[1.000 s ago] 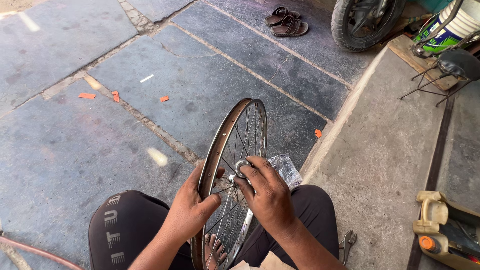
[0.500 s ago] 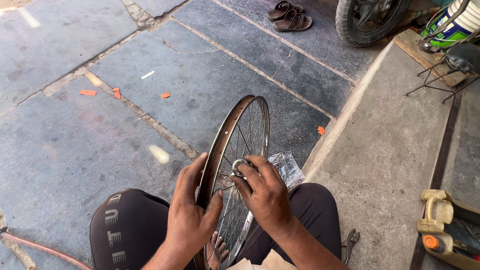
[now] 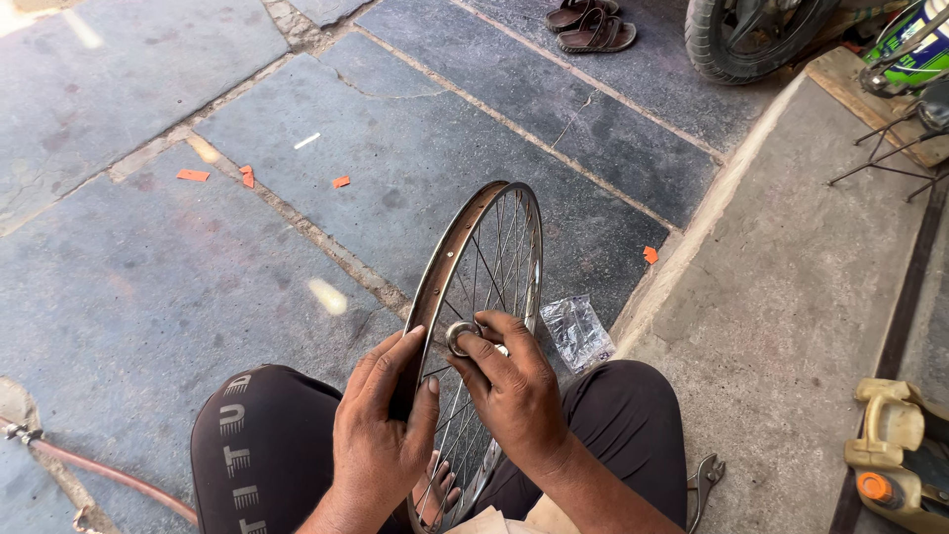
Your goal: The person sits on the ground and works on a bicycle wheel, using a small metal tool to adjust the spokes and rim. The person repeatedly rotates the wheel and manipulates the components with both hands.
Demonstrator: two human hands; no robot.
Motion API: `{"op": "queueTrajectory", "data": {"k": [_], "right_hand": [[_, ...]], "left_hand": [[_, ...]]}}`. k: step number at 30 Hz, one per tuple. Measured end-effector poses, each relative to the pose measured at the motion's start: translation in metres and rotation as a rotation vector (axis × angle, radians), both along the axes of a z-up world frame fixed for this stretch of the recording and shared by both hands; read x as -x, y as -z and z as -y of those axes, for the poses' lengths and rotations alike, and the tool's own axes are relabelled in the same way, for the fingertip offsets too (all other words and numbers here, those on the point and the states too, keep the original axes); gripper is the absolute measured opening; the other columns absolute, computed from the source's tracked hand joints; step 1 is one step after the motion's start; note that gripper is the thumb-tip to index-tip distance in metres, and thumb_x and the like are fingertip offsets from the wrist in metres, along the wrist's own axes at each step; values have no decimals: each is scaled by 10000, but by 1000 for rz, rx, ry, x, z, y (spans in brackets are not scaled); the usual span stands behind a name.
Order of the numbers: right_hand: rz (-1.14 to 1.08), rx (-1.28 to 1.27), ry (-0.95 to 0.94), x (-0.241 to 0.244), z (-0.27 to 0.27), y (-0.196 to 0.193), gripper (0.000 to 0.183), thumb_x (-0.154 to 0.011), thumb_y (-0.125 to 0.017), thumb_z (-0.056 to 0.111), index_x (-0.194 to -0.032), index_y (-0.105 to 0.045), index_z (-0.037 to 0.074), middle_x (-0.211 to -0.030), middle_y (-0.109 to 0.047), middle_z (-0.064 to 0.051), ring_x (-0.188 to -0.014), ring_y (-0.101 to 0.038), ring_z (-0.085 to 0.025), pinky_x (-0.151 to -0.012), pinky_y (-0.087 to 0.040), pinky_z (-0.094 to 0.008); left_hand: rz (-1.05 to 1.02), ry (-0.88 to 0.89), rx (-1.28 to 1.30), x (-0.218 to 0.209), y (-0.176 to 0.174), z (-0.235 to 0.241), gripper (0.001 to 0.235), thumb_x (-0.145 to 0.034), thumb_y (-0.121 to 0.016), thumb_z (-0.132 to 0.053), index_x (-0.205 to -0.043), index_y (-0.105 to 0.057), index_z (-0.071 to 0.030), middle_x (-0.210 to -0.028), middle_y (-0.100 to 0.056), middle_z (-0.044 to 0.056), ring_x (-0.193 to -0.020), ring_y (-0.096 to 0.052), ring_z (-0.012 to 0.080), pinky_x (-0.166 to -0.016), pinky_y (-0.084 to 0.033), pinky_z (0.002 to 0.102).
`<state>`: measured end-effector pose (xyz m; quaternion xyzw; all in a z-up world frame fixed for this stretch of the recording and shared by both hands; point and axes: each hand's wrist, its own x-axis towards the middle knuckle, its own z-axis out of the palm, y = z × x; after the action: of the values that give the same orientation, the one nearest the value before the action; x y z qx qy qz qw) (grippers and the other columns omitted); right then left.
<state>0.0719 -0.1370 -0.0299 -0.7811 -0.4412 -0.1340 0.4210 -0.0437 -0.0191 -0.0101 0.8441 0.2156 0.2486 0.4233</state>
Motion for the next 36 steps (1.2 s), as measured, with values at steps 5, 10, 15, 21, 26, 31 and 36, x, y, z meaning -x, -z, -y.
{"op": "queueTrajectory", "data": {"k": [5,10,15,21,26,31,36], "right_hand": [[-81,-7,-35,0,-2,13,239,-884,-792,97,-1101,-727,20,-1191,-685,-122,-1057,-739,-225,-837,-635,-269],[-194,-21,-131,-3,-8,22,252,-914,-757,65,-1153,-705,2,-1291,-687,-158,-1154,-725,-277,-885,-606,-319],[-339,-26,-180,-7,-9,24,303,-944,-700,91,-1241,-666,39,-1252,-727,-121,-1134,-744,-245,-913,-598,-332],[-762,-1,-133,-7,-12,32,315,-987,-639,248,-1261,-695,103,-1155,-783,-79,-1093,-762,-196,-910,-616,-327],[-935,-210,-281,-11,-20,46,267,-1043,-583,216,-1244,-673,66,-1081,-747,-58,-1060,-711,-158,-921,-590,-304],[-851,-183,-330,-16,-35,47,243,-1110,-516,196,-1134,-700,40,-924,-715,-60,-873,-690,-149,-805,-599,-302],[-834,-170,-396,-11,-32,21,312,-1086,-480,222,-1278,-639,35,-1115,-729,-99,-1058,-720,-205,-934,-608,-331]], "left_hand": [[25,2,7,-1,1,-1,469,-887,-683,-130,-1344,-611,-54,-1274,-663,189,-1183,-699,275,-958,-600,398],[24,5,17,-1,0,-1,472,-883,-673,-121,-1347,-614,-57,-1271,-667,189,-1184,-702,277,-972,-594,405],[29,0,-38,-2,1,-1,489,-864,-671,-102,-1347,-618,-54,-1284,-669,202,-1217,-685,305,-1007,-564,430],[11,1,-23,-1,3,0,499,-861,-668,-104,-1354,-610,-60,-1297,-650,218,-1225,-680,315,-999,-574,430],[50,18,-78,0,3,0,502,-867,-662,-100,-1363,-605,-45,-1340,-633,243,-1301,-628,351,-1073,-520,469],[62,1,-126,-1,5,-1,489,-886,-657,-129,-1367,-620,-48,-1403,-617,237,-1397,-534,386,-1131,-437,508],[98,-15,-202,-1,11,-4,468,-904,-657,-150,-1362,-633,-59,-1435,-620,194,-1447,-473,389,-1159,-402,527]]}}
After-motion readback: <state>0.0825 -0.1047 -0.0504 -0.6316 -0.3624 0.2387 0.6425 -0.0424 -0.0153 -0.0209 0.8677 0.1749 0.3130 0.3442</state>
